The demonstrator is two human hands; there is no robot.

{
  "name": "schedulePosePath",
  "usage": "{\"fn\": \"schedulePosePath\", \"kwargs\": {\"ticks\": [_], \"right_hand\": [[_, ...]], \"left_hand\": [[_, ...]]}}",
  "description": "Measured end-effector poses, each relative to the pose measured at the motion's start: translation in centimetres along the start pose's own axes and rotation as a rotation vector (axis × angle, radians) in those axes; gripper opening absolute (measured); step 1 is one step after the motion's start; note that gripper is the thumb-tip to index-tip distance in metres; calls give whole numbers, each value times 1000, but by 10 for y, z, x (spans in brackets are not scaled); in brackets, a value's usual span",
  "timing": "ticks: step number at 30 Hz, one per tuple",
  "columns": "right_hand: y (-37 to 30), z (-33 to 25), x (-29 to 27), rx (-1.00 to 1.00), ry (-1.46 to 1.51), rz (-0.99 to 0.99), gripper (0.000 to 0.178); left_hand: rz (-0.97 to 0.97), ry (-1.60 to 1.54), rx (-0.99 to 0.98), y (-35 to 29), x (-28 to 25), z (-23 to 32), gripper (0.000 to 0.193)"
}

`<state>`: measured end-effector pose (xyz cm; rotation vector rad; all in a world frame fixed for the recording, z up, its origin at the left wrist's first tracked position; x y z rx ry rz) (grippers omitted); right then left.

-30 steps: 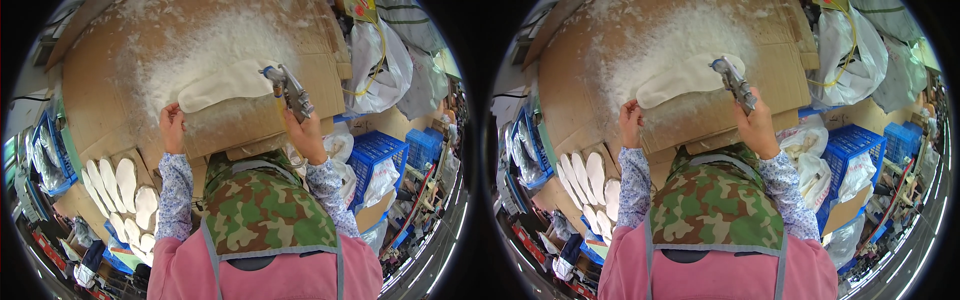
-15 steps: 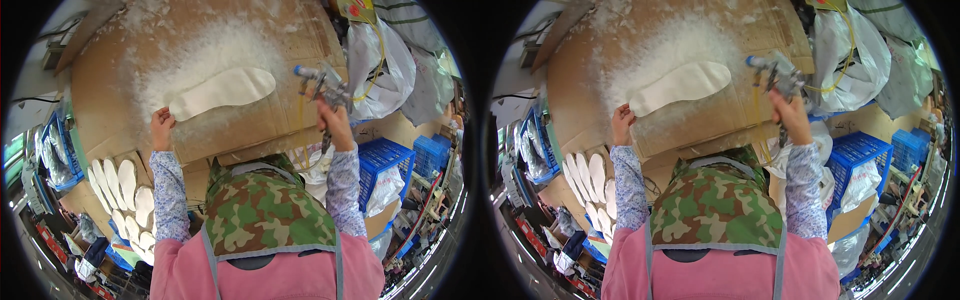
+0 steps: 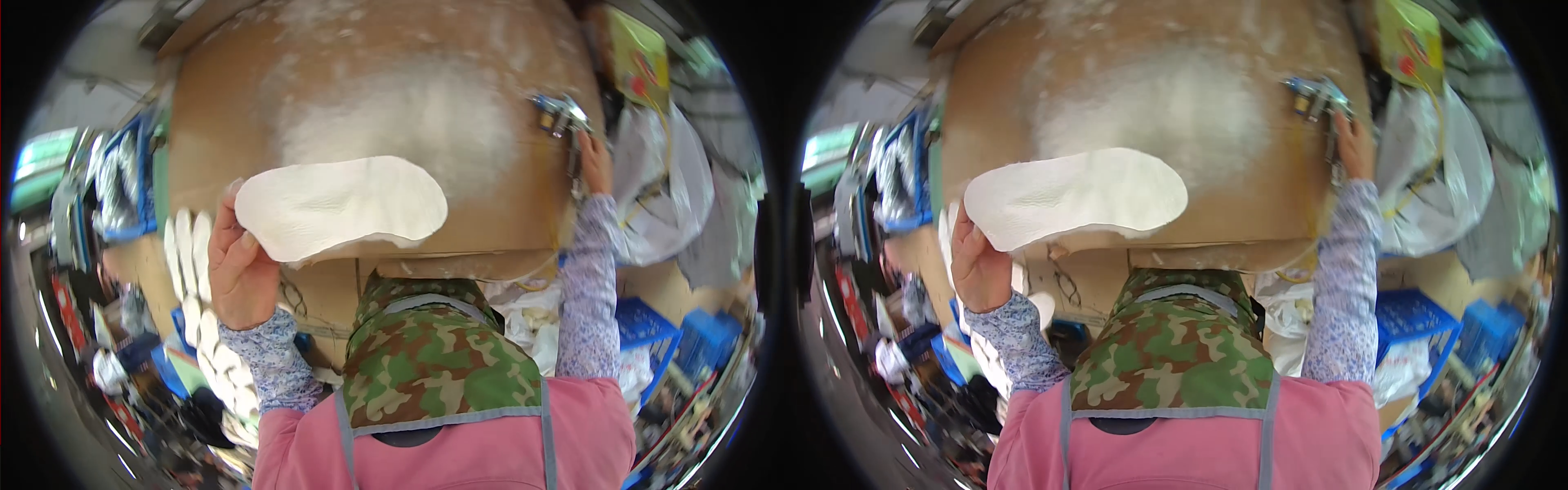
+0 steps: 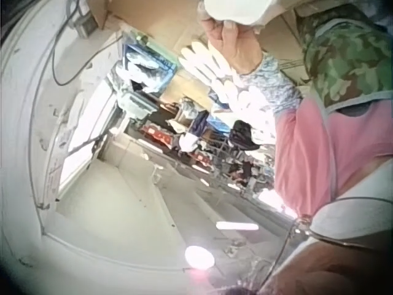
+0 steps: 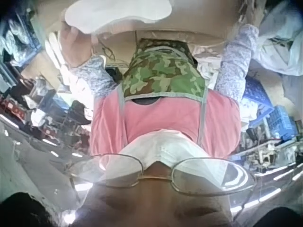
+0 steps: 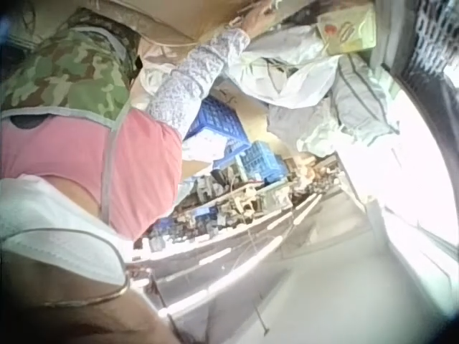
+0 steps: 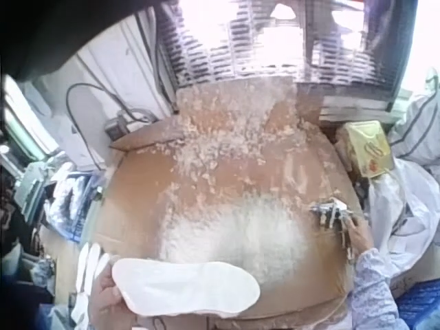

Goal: The recorder applies spray adhesive to shoe insoles and organizes them into stacks and bags within a factory setting.

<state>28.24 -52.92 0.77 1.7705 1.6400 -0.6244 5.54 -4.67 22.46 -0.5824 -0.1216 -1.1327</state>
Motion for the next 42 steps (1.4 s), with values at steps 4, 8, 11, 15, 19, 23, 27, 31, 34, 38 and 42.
{"fn": "schedulePosePath", "kwargs": {"ticks": [4,8,11,15,19,23,27,31,34,38,42], "right_hand": [[-45,-98,-9,-337,-402,150,45],[-133,-217,107,132,810,-759,40],[-215,-286,193,521,1314,-1227,46],[-274,-320,264,302,1495,-1273,47],[-329,-392,265,186,1311,-1434,47],[-402,-426,285,835,1405,-1763,46],[-477,-439,315,941,1112,-1898,41],[-560,-456,335,865,820,-2160,39],[-623,-455,349,901,582,-2256,41],[-709,-465,361,855,472,-2508,46],[-771,-471,366,719,327,-2462,57]], "left_hand": [[60,-148,115,-36,-28,19,57],[165,-255,157,-82,-80,21,55],[250,-347,251,-125,-124,15,52],[314,-448,346,-189,-178,2,46],[375,-557,280,-270,-235,-37,42],[487,-615,335,-349,-271,-85,41],[748,-649,333,-427,-299,-124,40],[941,-701,396,-491,-324,-160,39],[1078,-637,390,-530,-345,-176,39],[1130,-591,325,-577,-394,-194,38],[1142,-541,279,-622,-446,-198,36]]}}
Point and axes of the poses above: each hand's wrist, its own y-axis towards the middle knuckle, its own x-axis out of the palm, z = x × y, the point moved 5 cm from there along y, towards the middle knuckle, and after that the axes turned 10 degrees about -x, right-handed, at the moved point
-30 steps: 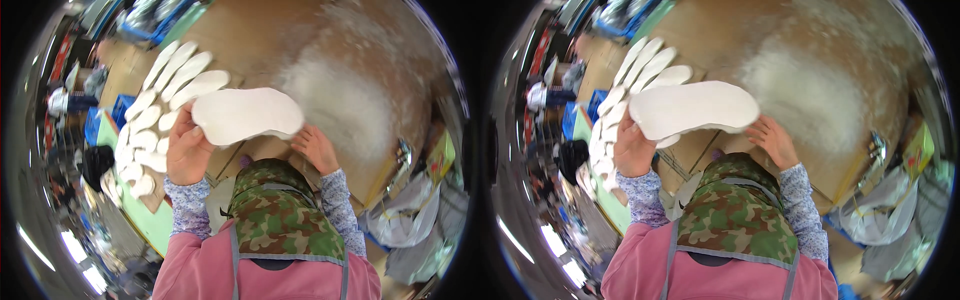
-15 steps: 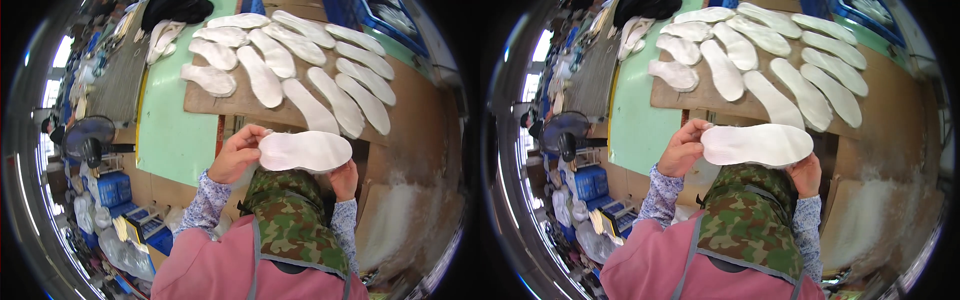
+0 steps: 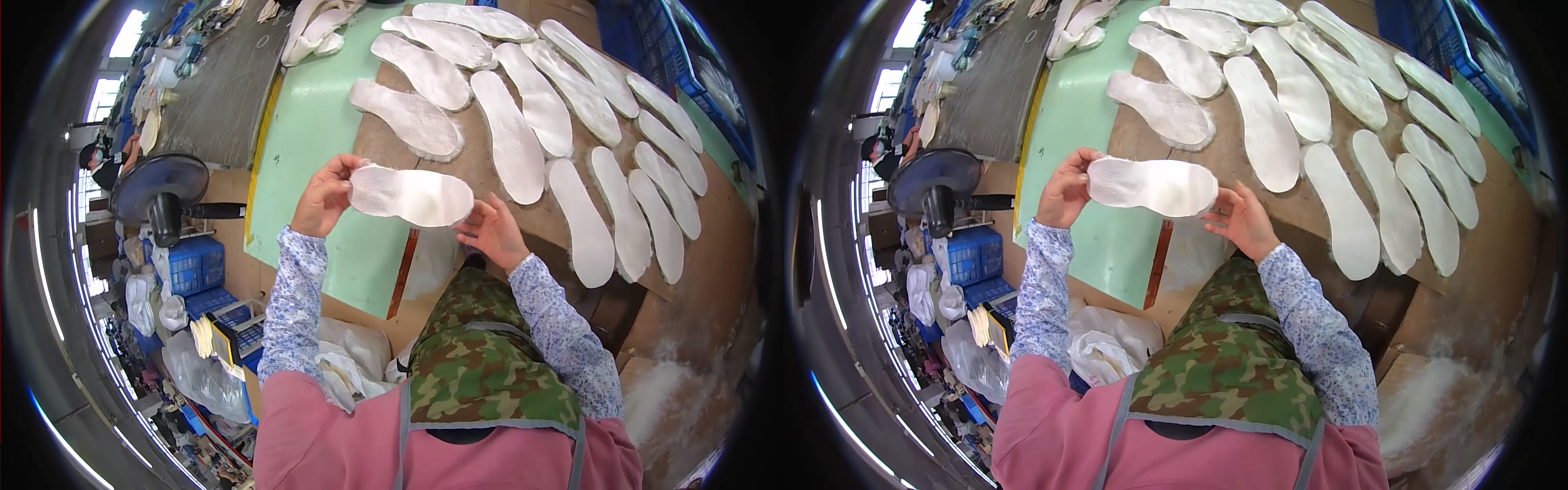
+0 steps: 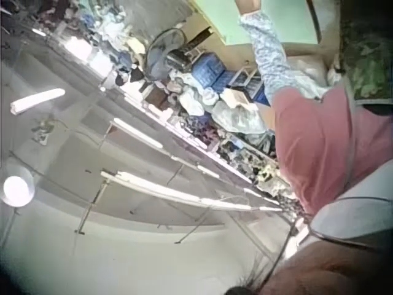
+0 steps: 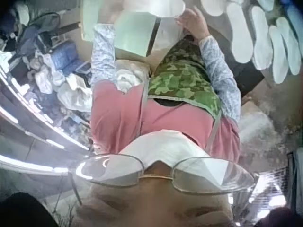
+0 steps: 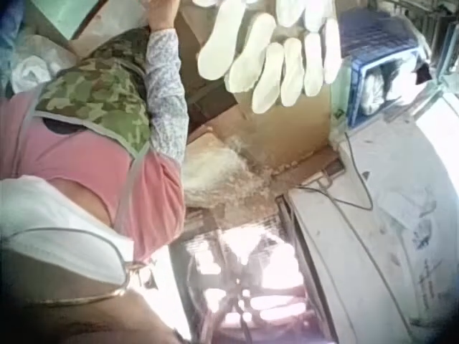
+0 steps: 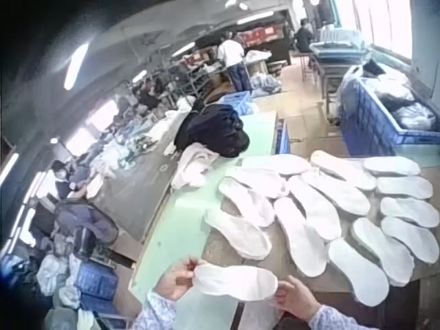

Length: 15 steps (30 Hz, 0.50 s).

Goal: The recorder applies spray adhesive to shoe insoles and organizes them into stacks and bags within a factory setting.

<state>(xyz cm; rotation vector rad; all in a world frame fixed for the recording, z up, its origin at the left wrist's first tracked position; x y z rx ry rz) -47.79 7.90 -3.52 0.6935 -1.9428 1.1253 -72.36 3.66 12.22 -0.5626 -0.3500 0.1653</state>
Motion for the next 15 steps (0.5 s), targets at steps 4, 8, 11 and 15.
{"fn": "schedulePosePath", "kwargs": {"ticks": [4,8,11,15], "right_hand": [[27,9,8,21,-35,91,52],[41,14,12,-25,-90,163,44],[41,6,7,-139,-292,265,40],[43,-25,13,-324,-685,321,34]], "left_hand": [[-23,37,-26,27,-26,25,35],[-22,72,-16,54,-49,39,33],[-41,58,-42,83,-81,38,32],[57,80,-56,124,-131,19,33]]}}
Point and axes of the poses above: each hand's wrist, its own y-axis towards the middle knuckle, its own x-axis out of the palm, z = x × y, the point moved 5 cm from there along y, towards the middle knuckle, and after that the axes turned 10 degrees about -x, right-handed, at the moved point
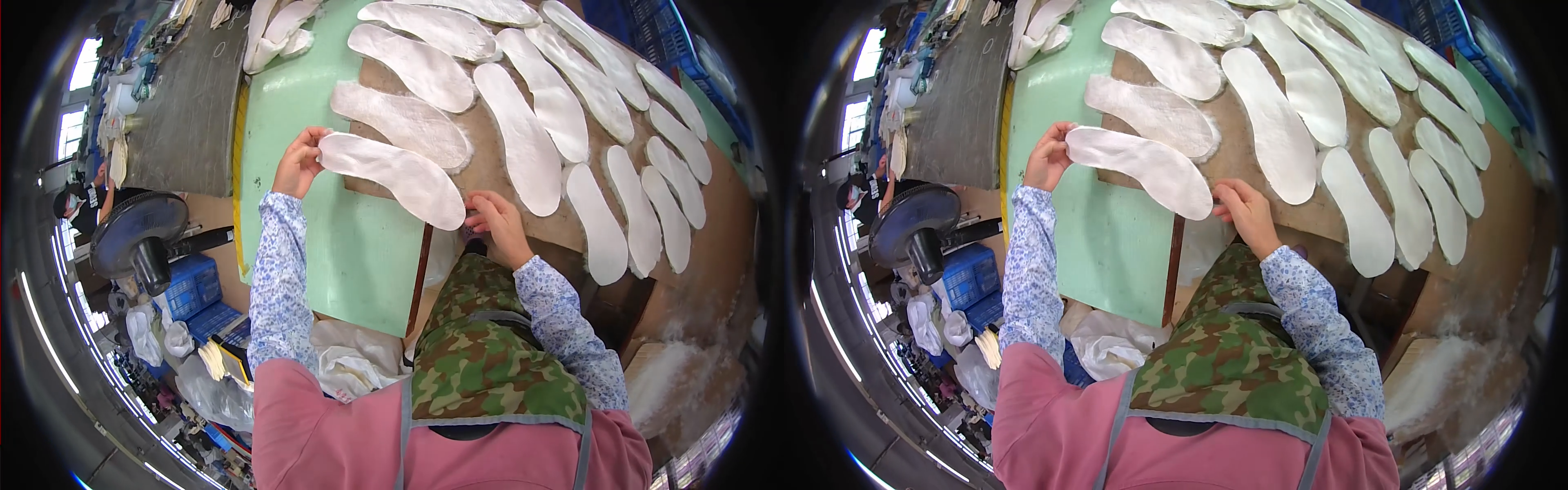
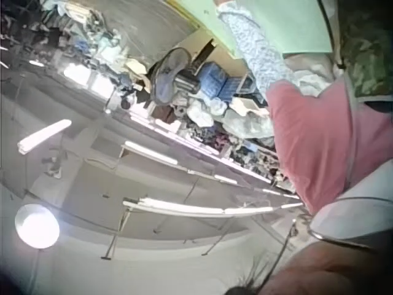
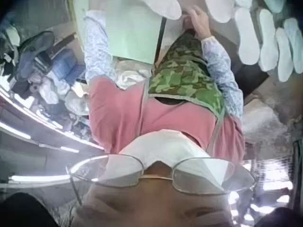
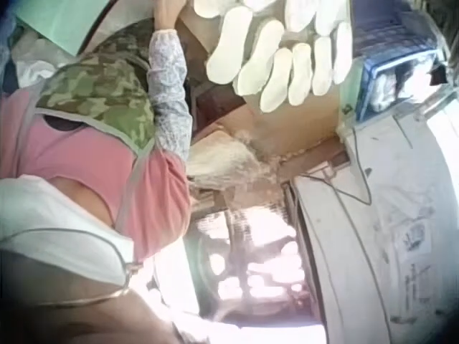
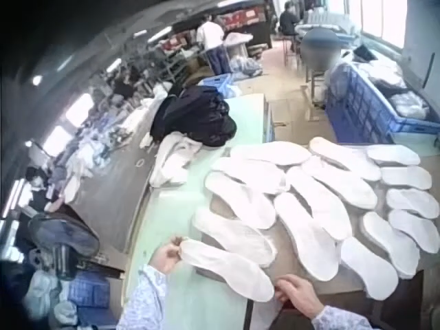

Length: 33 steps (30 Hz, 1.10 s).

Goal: The recorder applies spray adhesive to shoe insoles and organizes them into stacks and bags within a factory setting.

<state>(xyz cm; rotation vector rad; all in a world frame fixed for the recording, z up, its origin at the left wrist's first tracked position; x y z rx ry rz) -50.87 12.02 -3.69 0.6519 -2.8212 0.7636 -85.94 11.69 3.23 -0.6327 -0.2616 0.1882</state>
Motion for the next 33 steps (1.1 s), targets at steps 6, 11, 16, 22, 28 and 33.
{"fn": "schedulePosePath", "kwargs": {"ticks": [6,11,16,22,28,33], "right_hand": [[8,-21,-8,-90,-241,14,27],[-34,13,-20,150,-231,-99,25],[-53,55,-44,311,199,177,29],[-75,89,-108,116,956,468,15],[-83,82,-159,-88,1100,568,15],[-70,74,-163,-114,1152,454,26]], "left_hand": [[131,-4,-84,44,-49,-38,33],[578,23,-87,40,-60,-57,41],[845,521,280,4,-40,-59,42],[674,-214,56,-26,39,-115,50],[693,-375,-45,-67,80,-157,55],[738,-419,111,-37,47,-155,60]]}}
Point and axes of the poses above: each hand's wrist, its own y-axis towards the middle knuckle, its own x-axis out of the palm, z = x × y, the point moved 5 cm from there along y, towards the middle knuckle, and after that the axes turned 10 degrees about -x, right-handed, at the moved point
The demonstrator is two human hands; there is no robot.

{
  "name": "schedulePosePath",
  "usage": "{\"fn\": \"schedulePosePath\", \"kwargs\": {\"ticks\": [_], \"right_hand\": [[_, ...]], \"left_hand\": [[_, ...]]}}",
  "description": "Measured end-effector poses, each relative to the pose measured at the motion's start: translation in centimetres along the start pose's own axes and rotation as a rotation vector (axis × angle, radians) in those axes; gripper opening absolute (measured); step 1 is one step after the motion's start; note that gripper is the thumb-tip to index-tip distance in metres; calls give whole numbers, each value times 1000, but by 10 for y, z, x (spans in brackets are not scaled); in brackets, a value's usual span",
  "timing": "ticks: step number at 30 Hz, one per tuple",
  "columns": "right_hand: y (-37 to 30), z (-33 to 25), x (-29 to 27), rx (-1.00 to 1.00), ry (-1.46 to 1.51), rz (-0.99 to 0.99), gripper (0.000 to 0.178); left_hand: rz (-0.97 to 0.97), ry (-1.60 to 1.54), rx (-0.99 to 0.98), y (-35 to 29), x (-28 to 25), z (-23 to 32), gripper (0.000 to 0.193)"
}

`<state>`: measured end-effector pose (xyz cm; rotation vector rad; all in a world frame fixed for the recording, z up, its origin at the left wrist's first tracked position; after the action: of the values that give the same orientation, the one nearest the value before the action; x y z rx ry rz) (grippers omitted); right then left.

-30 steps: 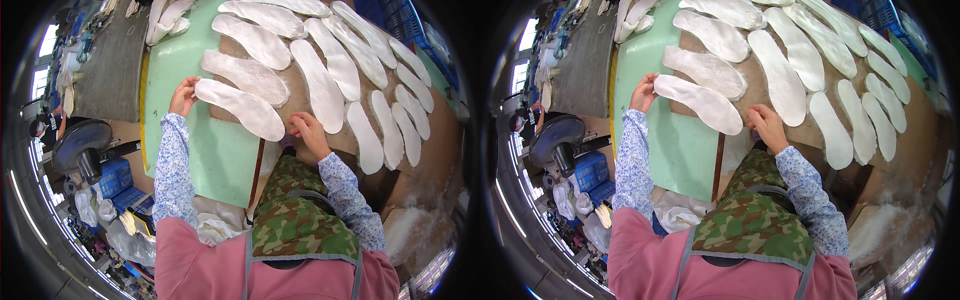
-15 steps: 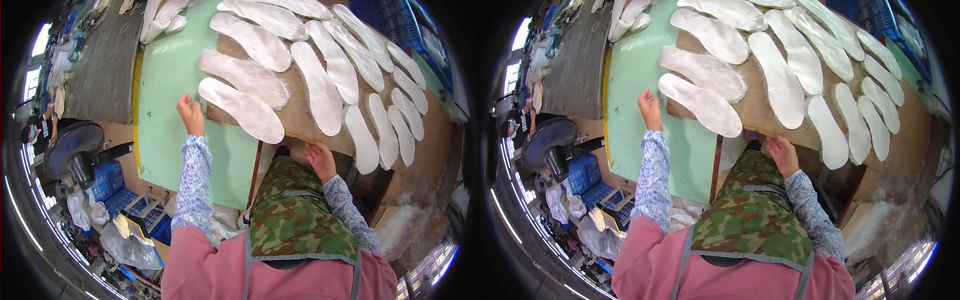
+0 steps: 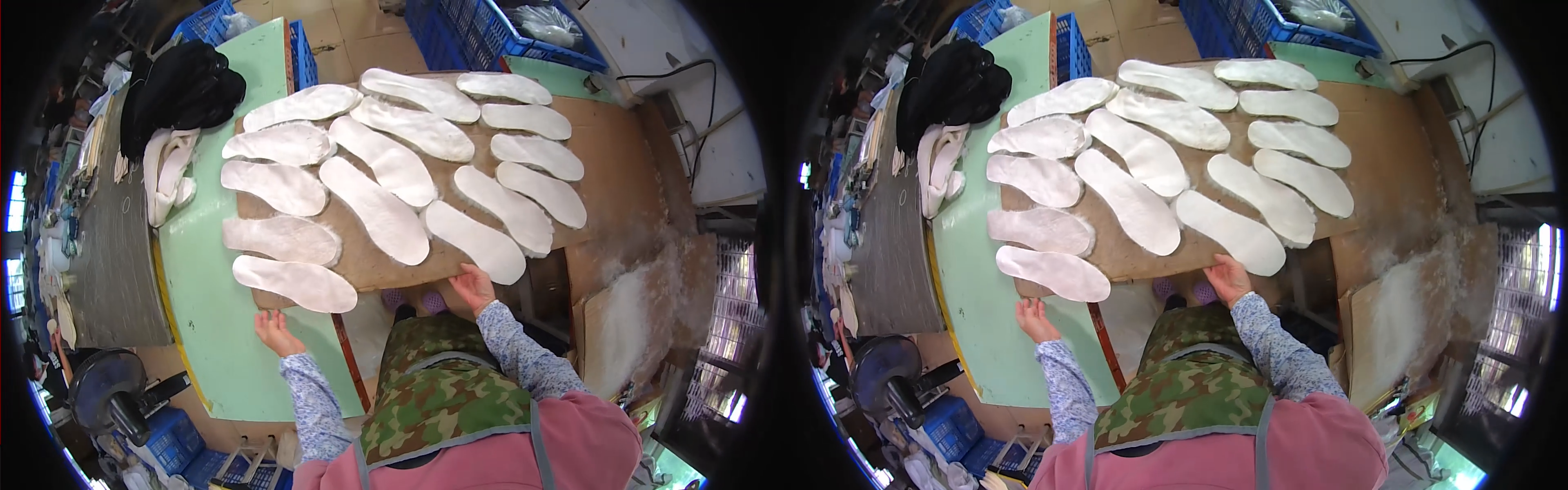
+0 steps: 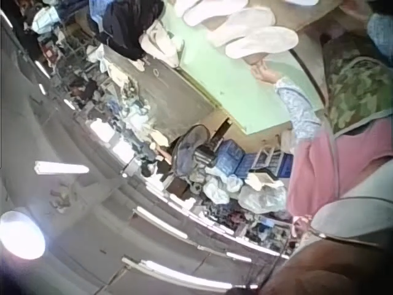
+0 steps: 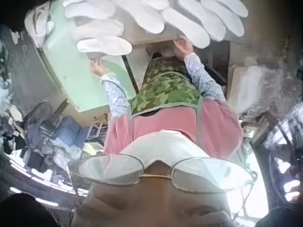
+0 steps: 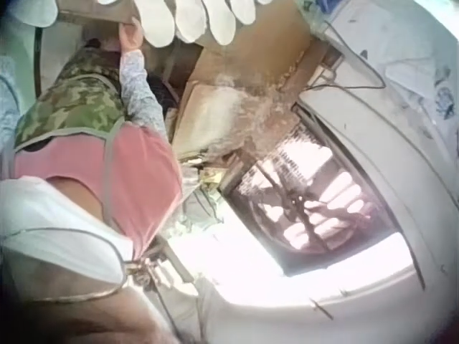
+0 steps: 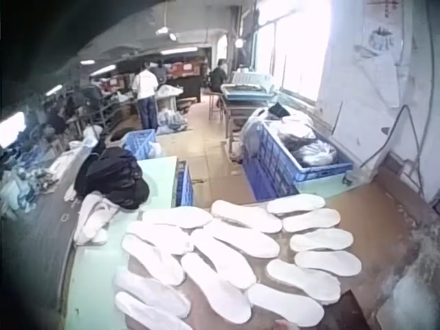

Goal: The recorder applies spray adhesive to shoe insoles and organizes them into stacks and bags within a factory setting.

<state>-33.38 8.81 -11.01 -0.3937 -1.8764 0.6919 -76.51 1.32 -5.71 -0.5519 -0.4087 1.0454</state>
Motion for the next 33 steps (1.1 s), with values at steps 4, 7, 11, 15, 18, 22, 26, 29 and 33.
{"fn": "schedulePosePath", "kwargs": {"ticks": [4,7,11,15,18,22,26,29,33], "right_hand": [[2,0,-2,89,-103,-79,28],[-5,4,8,68,-105,-164,29],[-13,-24,-11,-37,-160,-154,29],[-23,-25,0,34,-358,-236,28],[-29,-47,-37,-8,-702,-410,33],[-21,-127,-76,-319,34,-71,44],[-21,-212,-63,-479,47,29,67],[-4,-242,-57,-398,-4,66,71],[28,-253,-8,-582,-69,73,56]], "left_hand": [[119,251,23,42,-13,20,53],[228,383,98,76,-41,39,51],[-97,426,-66,77,10,34,33],[-444,271,-153,89,-28,40,34],[-604,187,-254,70,-12,35,41],[-427,128,-240,55,-33,44,41],[-529,23,-233,35,-27,45,41],[-485,9,-205,10,-13,26,44],[-385,-43,-122,2,-41,37,48]]}}
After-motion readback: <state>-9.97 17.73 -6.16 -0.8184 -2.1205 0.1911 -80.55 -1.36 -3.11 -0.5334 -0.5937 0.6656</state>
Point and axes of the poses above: each hand's wrist, its own y-axis towards the middle knuckle, its own x-axis out of the palm, z = x × y, the point moved 5 cm from there along y, towards the middle knuckle, and after that the axes turned 10 degrees about -x, right-handed, at the moved point
